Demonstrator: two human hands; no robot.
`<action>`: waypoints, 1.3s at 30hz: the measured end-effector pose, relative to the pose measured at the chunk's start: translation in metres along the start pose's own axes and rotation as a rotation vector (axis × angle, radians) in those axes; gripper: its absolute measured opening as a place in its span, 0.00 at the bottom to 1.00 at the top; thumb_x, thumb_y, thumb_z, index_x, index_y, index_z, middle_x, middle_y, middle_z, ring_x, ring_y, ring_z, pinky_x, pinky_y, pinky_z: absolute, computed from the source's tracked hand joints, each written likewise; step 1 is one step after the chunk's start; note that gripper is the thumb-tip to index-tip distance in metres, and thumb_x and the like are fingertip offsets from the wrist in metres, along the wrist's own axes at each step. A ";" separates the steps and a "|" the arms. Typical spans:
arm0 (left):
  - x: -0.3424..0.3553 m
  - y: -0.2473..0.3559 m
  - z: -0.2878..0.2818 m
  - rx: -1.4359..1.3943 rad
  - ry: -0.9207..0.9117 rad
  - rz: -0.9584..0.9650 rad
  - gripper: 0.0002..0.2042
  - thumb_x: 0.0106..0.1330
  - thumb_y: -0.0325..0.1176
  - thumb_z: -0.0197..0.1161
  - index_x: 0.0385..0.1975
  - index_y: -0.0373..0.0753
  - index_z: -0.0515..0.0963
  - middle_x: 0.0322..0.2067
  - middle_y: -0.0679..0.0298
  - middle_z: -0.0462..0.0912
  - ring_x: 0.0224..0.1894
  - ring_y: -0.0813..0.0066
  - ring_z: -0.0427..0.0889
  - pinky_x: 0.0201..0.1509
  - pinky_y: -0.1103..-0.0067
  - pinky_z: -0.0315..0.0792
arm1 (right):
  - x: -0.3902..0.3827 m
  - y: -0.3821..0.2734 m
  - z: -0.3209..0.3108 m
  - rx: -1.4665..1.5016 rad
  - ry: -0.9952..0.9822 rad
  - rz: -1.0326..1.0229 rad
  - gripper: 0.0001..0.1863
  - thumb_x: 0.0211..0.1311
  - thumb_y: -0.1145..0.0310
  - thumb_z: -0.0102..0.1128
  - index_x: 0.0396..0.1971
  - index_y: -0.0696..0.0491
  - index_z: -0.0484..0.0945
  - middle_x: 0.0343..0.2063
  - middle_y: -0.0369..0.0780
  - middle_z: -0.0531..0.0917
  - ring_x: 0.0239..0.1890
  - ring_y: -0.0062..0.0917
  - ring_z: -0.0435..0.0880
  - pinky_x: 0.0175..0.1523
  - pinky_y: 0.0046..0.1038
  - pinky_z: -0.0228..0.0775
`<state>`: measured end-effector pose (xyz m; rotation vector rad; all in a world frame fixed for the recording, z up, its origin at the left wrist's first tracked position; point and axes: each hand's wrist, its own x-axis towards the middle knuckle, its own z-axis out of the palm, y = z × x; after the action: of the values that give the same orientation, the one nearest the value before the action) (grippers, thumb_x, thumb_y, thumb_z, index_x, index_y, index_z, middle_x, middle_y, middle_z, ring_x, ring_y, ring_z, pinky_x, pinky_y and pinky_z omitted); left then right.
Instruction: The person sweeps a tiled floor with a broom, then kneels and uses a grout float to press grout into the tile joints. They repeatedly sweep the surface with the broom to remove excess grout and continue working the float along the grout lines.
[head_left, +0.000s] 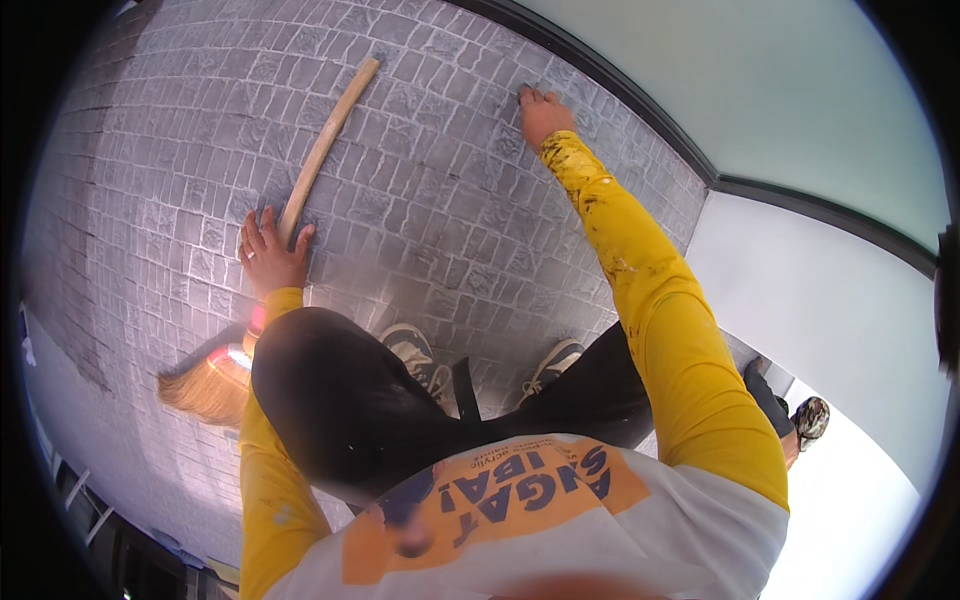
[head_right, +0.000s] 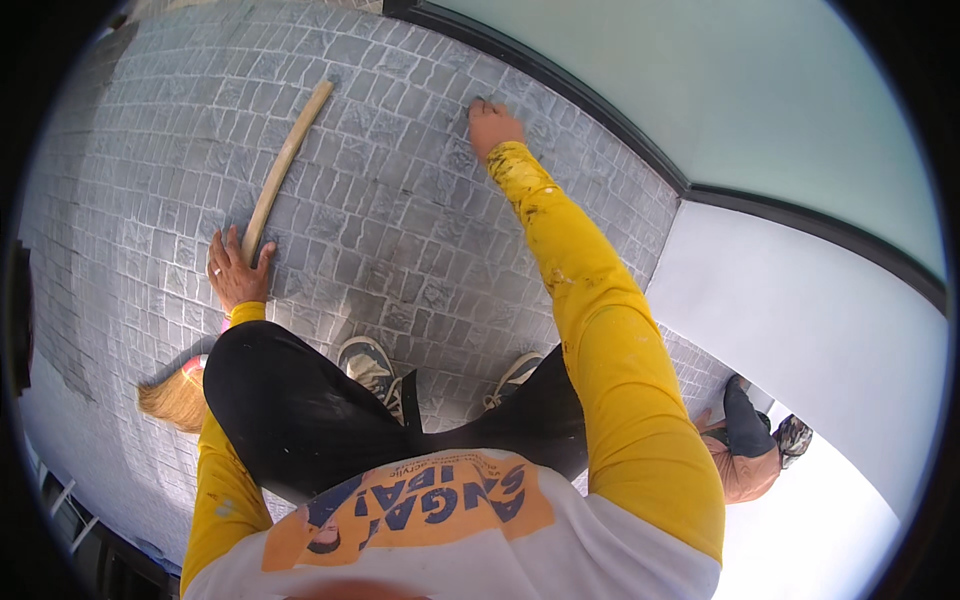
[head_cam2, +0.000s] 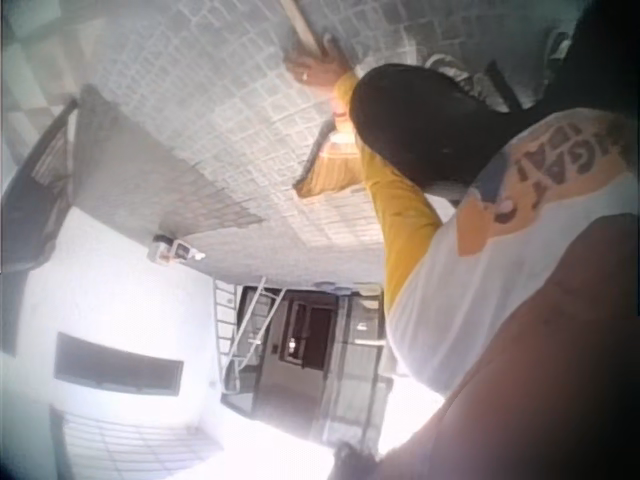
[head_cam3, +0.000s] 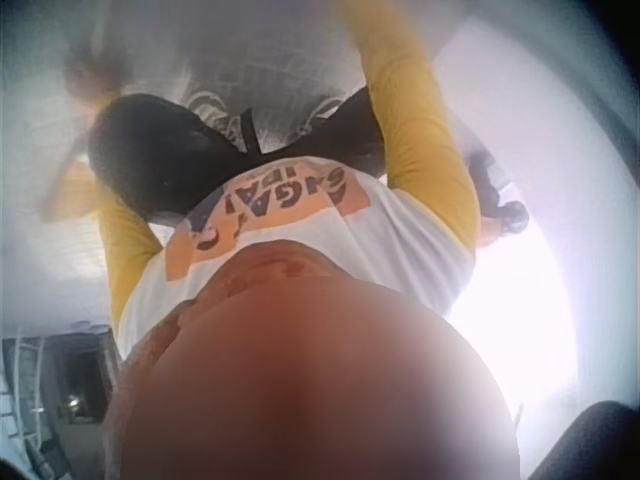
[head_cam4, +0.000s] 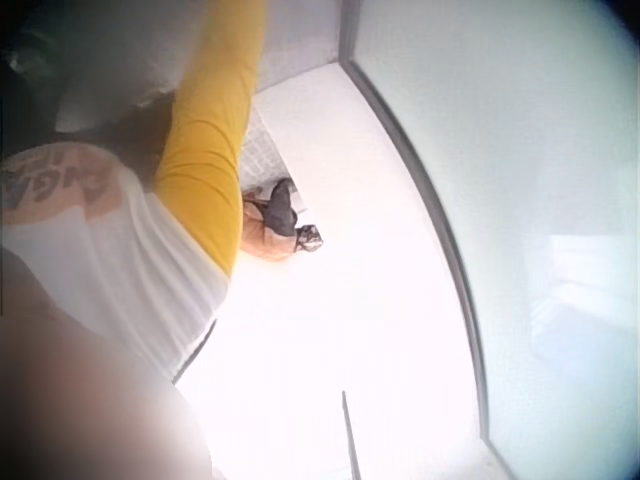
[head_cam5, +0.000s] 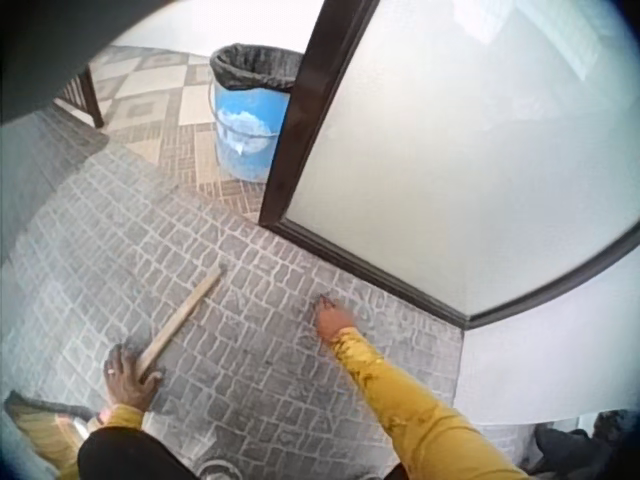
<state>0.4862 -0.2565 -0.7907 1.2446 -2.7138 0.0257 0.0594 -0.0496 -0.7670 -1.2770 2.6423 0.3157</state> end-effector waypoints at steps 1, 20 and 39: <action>0.002 0.001 -0.001 -0.043 -0.077 -0.035 0.35 0.61 0.63 0.55 0.63 0.45 0.65 0.65 0.51 0.62 0.66 0.49 0.62 0.67 0.57 0.57 | 0.001 -0.001 -0.003 0.019 -0.002 0.009 0.21 0.59 0.74 0.48 0.55 0.54 0.68 0.54 0.42 0.76 0.55 0.37 0.75 0.54 0.36 0.74; 0.016 -0.034 0.004 -0.214 -0.176 0.171 0.29 0.62 0.51 0.60 0.61 0.46 0.68 0.63 0.47 0.63 0.65 0.45 0.62 0.66 0.55 0.58 | 0.010 -0.018 -0.010 0.054 -0.044 0.071 0.24 0.57 0.73 0.50 0.57 0.52 0.69 0.55 0.40 0.76 0.55 0.37 0.75 0.56 0.36 0.72; 0.017 -0.035 0.003 -0.200 -0.170 0.173 0.28 0.62 0.50 0.61 0.61 0.46 0.69 0.63 0.48 0.63 0.64 0.45 0.62 0.66 0.55 0.59 | 0.015 -0.012 -0.011 0.044 -0.084 0.085 0.23 0.59 0.74 0.48 0.57 0.51 0.69 0.54 0.40 0.77 0.55 0.38 0.75 0.56 0.36 0.72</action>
<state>0.5014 -0.2923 -0.7929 0.9968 -2.8731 -0.3379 0.0591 -0.0708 -0.7616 -1.1147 2.6217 0.3145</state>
